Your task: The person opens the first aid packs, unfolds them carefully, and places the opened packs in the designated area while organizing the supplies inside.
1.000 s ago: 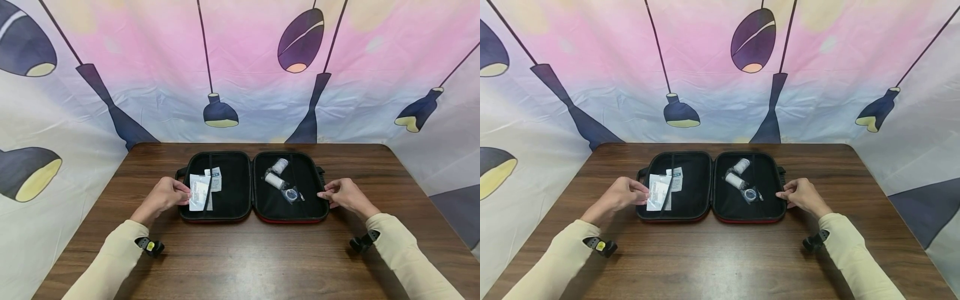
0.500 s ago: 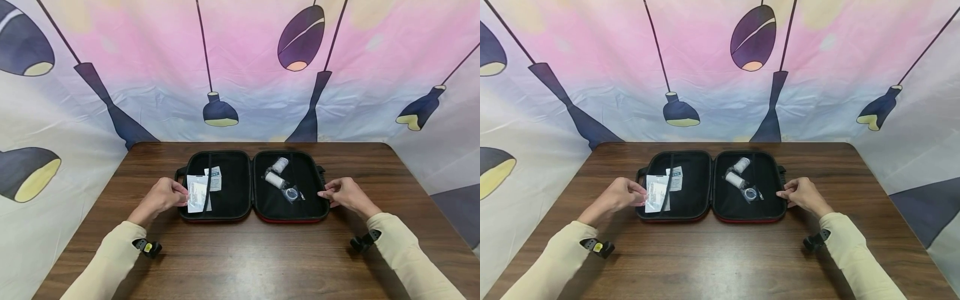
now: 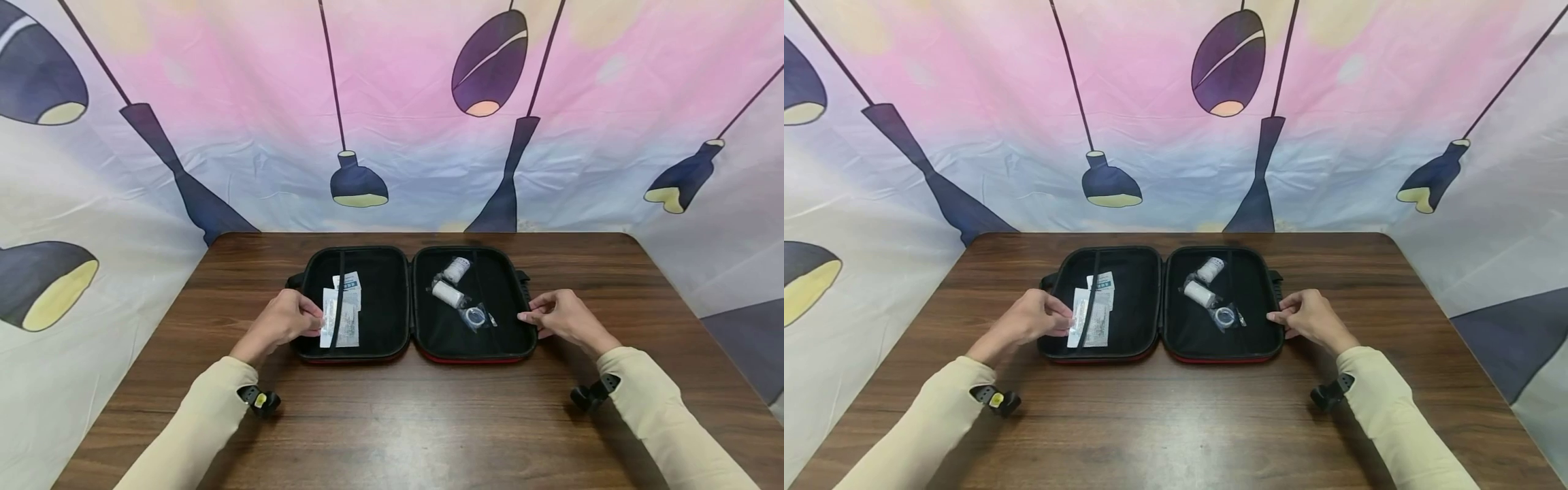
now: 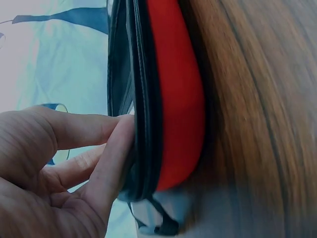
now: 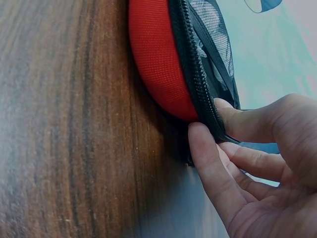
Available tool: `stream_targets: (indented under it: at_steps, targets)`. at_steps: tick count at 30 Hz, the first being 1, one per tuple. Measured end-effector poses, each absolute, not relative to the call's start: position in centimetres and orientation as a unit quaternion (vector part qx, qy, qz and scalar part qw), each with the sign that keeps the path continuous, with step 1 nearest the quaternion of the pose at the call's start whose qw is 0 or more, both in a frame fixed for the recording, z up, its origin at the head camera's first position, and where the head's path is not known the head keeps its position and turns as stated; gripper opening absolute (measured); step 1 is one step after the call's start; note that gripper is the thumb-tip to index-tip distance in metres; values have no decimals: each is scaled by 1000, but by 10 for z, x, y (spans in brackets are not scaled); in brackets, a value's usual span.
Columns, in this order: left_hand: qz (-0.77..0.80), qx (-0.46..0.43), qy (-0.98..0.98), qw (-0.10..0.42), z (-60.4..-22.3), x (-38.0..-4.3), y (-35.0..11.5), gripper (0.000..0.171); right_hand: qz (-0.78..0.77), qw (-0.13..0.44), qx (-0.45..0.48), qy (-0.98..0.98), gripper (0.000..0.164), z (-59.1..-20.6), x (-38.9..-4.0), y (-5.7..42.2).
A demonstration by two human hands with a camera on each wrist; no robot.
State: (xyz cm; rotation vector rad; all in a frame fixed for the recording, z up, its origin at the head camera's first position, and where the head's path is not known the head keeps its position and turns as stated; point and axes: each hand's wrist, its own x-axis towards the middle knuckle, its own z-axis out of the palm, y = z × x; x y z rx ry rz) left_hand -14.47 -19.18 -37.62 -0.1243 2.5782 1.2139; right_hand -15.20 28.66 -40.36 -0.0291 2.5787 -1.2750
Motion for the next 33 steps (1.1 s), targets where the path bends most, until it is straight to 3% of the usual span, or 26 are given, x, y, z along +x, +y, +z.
stream_targets:
  at_steps: [15,20,25,33]
  targets:
    - [359,3,926,121,-377,-133,-187,17,-439,132,-9,889,56,-404,-147,289]
    - [328,43,942,56,-372,-113,-197,15,-427,123,-17,896,54,-402,-145,286]
    - [314,66,946,-48,-376,-91,-197,22,-337,94,-42,936,54,-395,-141,282]
    - [239,113,953,-152,-385,-63,-187,43,-265,-30,-95,959,52,-391,-116,274]
